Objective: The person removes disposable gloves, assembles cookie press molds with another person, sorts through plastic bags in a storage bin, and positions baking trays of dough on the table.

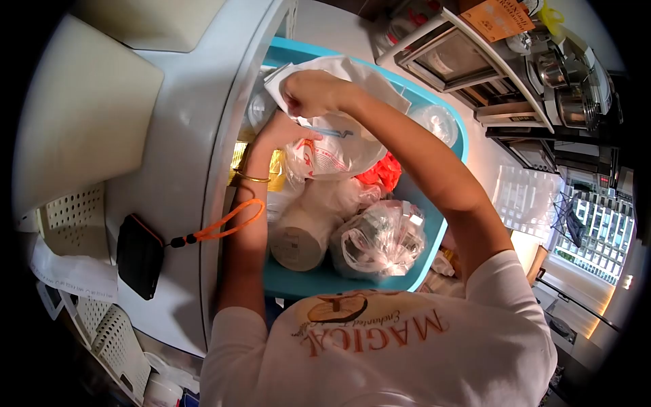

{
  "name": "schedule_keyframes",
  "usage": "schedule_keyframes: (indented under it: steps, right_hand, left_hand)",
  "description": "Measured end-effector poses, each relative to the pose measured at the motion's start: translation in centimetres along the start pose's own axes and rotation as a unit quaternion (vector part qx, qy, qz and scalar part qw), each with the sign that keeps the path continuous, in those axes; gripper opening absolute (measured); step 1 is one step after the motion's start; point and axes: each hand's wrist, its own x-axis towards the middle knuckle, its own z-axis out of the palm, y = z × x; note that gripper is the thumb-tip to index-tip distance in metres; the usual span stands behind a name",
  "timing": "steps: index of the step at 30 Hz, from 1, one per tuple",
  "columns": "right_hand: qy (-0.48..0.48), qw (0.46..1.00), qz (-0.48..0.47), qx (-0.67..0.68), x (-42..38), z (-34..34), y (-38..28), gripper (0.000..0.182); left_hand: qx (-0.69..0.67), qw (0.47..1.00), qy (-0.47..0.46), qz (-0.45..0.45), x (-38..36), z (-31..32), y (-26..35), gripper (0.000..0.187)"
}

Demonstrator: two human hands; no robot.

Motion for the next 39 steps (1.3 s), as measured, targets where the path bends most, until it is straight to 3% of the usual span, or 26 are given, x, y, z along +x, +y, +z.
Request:
schedule_keyframes:
  steps: [1,4,5,6,8,9,10,11,13,15,17,19,21,24,25,27,28,30,31,33,34,35,37,38,39]
  right_hand:
    - [0.009,1.0,-0.008,0.001,-0.1,-0.1,0.0,0.015]
    - [-0.006,0.995,0.053,-0.081,-1.9,-0.3,-2.0,0.012]
    - [0.061,0.993,0.006,-0.104,-4.0,-0.6,-3.1,0.01]
    - [0.16,0.985,0.017,-0.059,-6.1,-1.0,-4.9,0.014]
    - [0.253,0.966,0.046,0.019,-12.2,-3.2,-8.3,0.024]
    - [0.271,0.951,0.146,0.033,-15.4,-2.5,-8.5,0.029]
    - [0.287,0.925,0.244,0.045,-18.2,-1.2,-8.2,0.034]
    - [0.312,0.882,0.347,0.073,-20.3,1.1,-7.3,0.055]
    - [0.337,0.849,0.399,0.077,-20.5,2.6,-6.6,0.082]
    - [0.376,0.838,0.39,0.067,-19.6,5.4,-4.8,0.102]
    - [0.388,0.828,0.397,0.076,-18.5,6.7,-4.1,0.109]
    - [0.433,0.792,0.385,0.193,-17.4,7.7,-4.3,0.118]
    - [0.436,0.799,0.374,0.177,-16.5,9.1,-3.5,0.122]
    - [0.46,0.777,0.364,0.228,-15.3,8.3,-2.9,0.125]
    - [0.459,0.778,0.365,0.227,-15.4,8.4,-2.6,0.125]
    - [0.48,0.767,0.368,0.215,-15.4,8.3,-1.9,0.124]
    - [0.479,0.768,0.368,0.214,-15.7,8.2,-1.8,0.124]
    - [0.499,0.734,0.382,0.257,-16.3,8.0,-1.8,0.124]
    - [0.497,0.735,0.384,0.256,-16.2,7.9,-1.8,0.124]
    - [0.535,0.747,0.355,0.174,-15.7,7.4,-1.6,0.111]
    - [0.47,0.787,0.386,0.103,-15.8,7.0,-1.8,0.069]
    - [0.47,0.787,0.387,0.104,-15.7,6.5,-1.6,0.069]
    - [0.408,0.871,0.23,-0.148,-15.5,5.1,-1.2,0.029]
    - [0.397,0.87,0.274,-0.102,-15.0,4.9,-1.7,0.022]
    - [0.398,0.869,0.275,-0.101,-14.7,4.7,-1.9,0.022]
  left_hand:
    - [0.034,0.998,0.048,0.031,0.2,0.2,0.0,0.072]
    - [-0.025,0.999,0.036,0.02,0.6,0.2,-0.9,0.066]
    - [-0.025,0.999,0.036,0.02,0.7,0.2,-1.1,0.066]
    - [-0.03,0.998,0.04,0.033,0.9,0.1,-1.1,0.067]
    - [-0.043,0.997,0.047,0.053,1.0,0.2,-1.3,0.068]
    - [0.056,0.997,0.023,0.044,0.8,0.3,0.1,0.07]
    - [0.073,0.997,0.006,0.032,0.7,0.2,0.0,0.069]
    - [0.091,0.996,-0.008,0.021,0.7,0.0,-0.1,0.067]
    - [0.1,0.995,-0.021,0.002,1.0,-0.4,-0.3,0.069]
    - [0.137,0.99,-0.043,0.013,1.2,-0.4,-0.5,0.074]
    - [0.133,0.991,-0.03,0.009,0.8,-0.1,0.7,0.078]
    - [0.137,0.99,-0.037,0.012,0.8,-0.2,0.7,0.079]
    - [0.136,0.989,-0.045,0.016,0.6,0.0,0.8,0.081]
    - [0.126,0.988,-0.069,-0.052,0.8,-0.2,0.7,0.078]
    - [0.124,0.988,-0.069,-0.052,0.8,-0.4,0.0,0.078]
    - [0.141,0.988,-0.019,0.067,0.9,-0.7,-0.3,0.068]
    - [0.141,0.988,-0.018,0.067,0.8,-0.9,0.2,0.068]
    - [0.111,0.991,-0.066,-0.017,0.8,-1.4,1.3,0.068]
    - [0.108,0.992,-0.067,-0.018,0.8,-1.4,1.3,0.068]
    - [0.169,0.973,-0.127,-0.09,1.3,-1.5,1.5,0.067]
    - [0.207,0.959,-0.14,-0.132,1.5,-1.2,1.4,0.07]
    - [0.207,0.959,-0.14,-0.133,1.4,-0.8,1.3,0.07]
    - [0.26,0.962,-0.084,0.004,0.3,0.3,2.3,0.074]
    - [0.283,0.951,-0.097,-0.076,0.2,0.6,2.9,0.075]
    - [0.284,0.951,-0.098,-0.076,-0.2,0.8,2.4,0.075]
